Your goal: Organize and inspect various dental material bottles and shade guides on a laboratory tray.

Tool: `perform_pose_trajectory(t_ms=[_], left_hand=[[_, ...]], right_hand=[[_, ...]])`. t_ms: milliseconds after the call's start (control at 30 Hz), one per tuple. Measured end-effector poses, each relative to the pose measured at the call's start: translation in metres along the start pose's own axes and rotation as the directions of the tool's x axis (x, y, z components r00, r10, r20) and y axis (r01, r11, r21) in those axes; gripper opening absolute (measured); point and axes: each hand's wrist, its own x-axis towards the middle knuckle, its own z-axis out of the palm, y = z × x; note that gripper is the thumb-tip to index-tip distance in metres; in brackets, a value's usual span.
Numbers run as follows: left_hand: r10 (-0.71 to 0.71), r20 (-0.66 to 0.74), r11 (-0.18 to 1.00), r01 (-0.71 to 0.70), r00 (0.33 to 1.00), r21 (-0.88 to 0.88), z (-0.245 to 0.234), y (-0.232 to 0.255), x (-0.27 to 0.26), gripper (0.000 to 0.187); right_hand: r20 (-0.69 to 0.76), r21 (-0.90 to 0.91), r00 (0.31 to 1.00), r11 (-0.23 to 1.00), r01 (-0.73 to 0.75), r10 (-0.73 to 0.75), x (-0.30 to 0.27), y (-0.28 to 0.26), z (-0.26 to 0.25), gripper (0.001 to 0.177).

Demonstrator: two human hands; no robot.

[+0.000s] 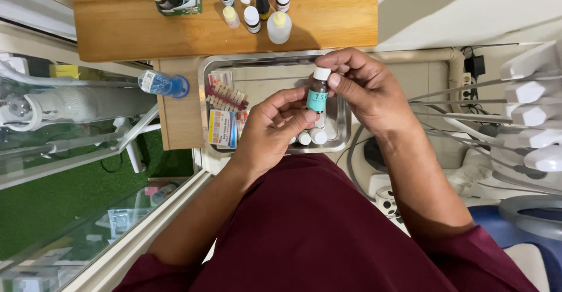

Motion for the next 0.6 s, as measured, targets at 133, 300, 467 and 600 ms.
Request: perform_pose_trajectory(t_ms=[133, 300, 467, 600], left_hand=[[-0.013, -0.004, 1.0, 0.013, 1.0, -0.028, 0.0001, -0.001, 0.0004, 0.04], [-0.036, -0.012, 0.999, 0.036, 0.999, -0.001, 0.0047, 0.005, -0.0011, 0.042], [-0.048, -0.019, 0.999, 0.048, 0.999, -0.001, 0.006, 0.005, -0.0015, 0.043], [-0.036, -0.027, 0.999, 0.036, 0.999, 0.01, 0.0058, 0.0066, 0.0001, 0.042]], right_hand=[[0.003, 0.012, 1.0, 1.0, 0.005, -0.005, -0.0008, 0.0041, -0.0025, 0.024], [-0.013, 0.02, 1.0, 1.0, -0.003, 0.003, -0.0011, 0.0044, -0.0033, 0.024], [-0.002, 0.033, 1.0, 0.999, -0.007, 0.007, -0.001, 0.0029, -0.0036, 0.023], [-0.009, -0.015, 1.0, 1.0, -0.003, 0.003, -0.0003, 0.0007, -0.0021, 0.024]])
